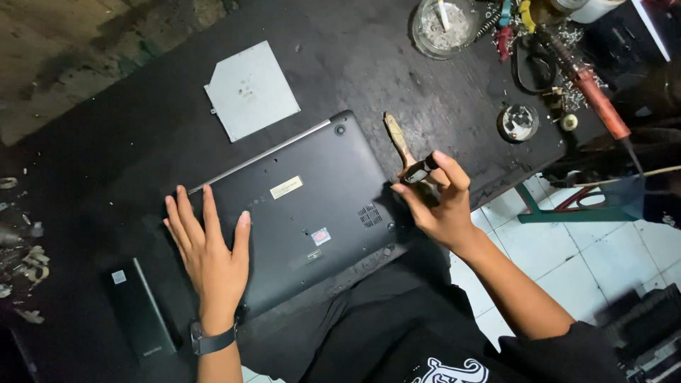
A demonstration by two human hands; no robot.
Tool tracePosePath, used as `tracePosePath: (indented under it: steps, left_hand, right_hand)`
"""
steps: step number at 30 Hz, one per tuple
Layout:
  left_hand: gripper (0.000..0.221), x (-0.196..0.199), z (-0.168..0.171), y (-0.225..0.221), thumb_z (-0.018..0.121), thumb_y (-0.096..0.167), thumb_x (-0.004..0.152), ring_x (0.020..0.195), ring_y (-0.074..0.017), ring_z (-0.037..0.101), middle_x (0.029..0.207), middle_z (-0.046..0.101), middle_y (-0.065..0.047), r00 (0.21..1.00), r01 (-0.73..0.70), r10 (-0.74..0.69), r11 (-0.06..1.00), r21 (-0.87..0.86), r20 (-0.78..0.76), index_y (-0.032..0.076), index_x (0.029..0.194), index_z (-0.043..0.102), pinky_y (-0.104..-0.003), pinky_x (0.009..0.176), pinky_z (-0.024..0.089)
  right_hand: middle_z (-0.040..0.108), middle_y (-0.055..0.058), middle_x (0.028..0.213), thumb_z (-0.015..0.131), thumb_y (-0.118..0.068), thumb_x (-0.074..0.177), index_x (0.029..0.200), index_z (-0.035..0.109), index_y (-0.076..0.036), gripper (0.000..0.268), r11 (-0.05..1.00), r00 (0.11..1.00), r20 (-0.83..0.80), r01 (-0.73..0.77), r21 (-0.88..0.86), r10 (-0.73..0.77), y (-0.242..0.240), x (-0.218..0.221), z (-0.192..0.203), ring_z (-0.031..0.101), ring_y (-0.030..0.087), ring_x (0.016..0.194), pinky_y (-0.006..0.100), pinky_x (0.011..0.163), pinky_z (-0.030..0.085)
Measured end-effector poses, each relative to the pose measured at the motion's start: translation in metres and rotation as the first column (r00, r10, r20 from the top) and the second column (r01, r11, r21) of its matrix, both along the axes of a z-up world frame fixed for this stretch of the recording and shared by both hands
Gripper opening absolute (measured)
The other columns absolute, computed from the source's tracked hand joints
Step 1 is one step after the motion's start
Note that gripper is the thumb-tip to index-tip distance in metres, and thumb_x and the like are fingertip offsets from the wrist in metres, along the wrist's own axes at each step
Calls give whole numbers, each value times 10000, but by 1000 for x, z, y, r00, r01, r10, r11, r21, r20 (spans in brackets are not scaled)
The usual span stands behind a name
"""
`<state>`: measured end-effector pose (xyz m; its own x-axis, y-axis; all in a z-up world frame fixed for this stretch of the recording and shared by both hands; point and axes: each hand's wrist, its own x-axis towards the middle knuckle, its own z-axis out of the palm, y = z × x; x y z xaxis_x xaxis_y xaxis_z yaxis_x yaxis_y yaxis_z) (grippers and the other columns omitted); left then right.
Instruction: Removing screws from the bottom panel of a laptop using a manual screwdriver on a repair bench.
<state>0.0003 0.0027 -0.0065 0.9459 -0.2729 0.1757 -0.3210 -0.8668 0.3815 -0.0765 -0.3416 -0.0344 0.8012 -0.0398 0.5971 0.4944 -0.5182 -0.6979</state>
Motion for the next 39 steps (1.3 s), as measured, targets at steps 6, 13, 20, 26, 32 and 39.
tracePosePath:
  steps: [6, 13, 20, 26, 32, 39]
  left_hand:
    - [629, 0, -4, -2, 627, 282, 1051, 1521, -525, 140, 1623, 249, -348, 1000, 2, -1, 998, -65, 19, -74, 1538, 450, -632, 1222, 79]
    - [624, 0, -3, -1, 634, 271, 1056, 1515, -532, 146, 1616, 253, -355, 1000, 1, 0, 998, -70, 14, -75, 1542, 448, -633, 1219, 79]
    - [621, 0, -2, -2, 630, 275, 1062, 1518, -523, 141, 1622, 247, -347, 1000, -1, 1, 997, -73, 8, -72, 1544, 448, -633, 1218, 74]
    - [625, 0, 1, -2, 651, 259, 1055, 1509, -535, 159, 1613, 260, -352, 1000, -6, 6, 998, -69, 5, -66, 1549, 448, -644, 1209, 83]
    - [620, -1, -1, -1, 646, 277, 1057, 1525, -508, 141, 1629, 249, -324, 1000, -19, 19, 998, -67, -8, -52, 1546, 454, -624, 1223, 70]
    - [619, 1, -2, -2, 650, 259, 1061, 1519, -518, 137, 1623, 250, -340, 1000, 1, -1, 997, -77, -3, -67, 1549, 451, -630, 1216, 60]
  right_hand:
    - [734, 221, 883, 794, 199, 796, 1416, 381, 61, 758, 984, 994, 48, 94, 150, -103, 14, 6, -16, 729, 340, 724, 448, 727, 593]
    - [740, 260, 965, 779, 200, 778, 1372, 428, -12, 722, 995, 998, 38, 38, 94, -41, 19, 4, -2, 750, 433, 777, 506, 680, 605]
    - [731, 206, 965, 775, 199, 808, 1354, 457, -29, 672, 996, 995, 37, 92, -8, -91, 22, 6, 17, 714, 401, 798, 482, 714, 597]
    - [695, 214, 971, 864, 120, 781, 1376, 454, -74, 748, 990, 988, 105, 124, -71, -116, 12, 4, -1, 654, 425, 786, 496, 674, 560]
    - [720, 177, 993, 923, 76, 751, 1393, 458, -87, 809, 965, 966, 197, 202, -167, -168, 13, 2, -6, 640, 367, 818, 505, 785, 560]
    - [711, 180, 966, 912, 54, 752, 1383, 485, -127, 783, 962, 966, 180, 217, -168, -186, 10, 3, -5, 651, 394, 799, 508, 717, 546]
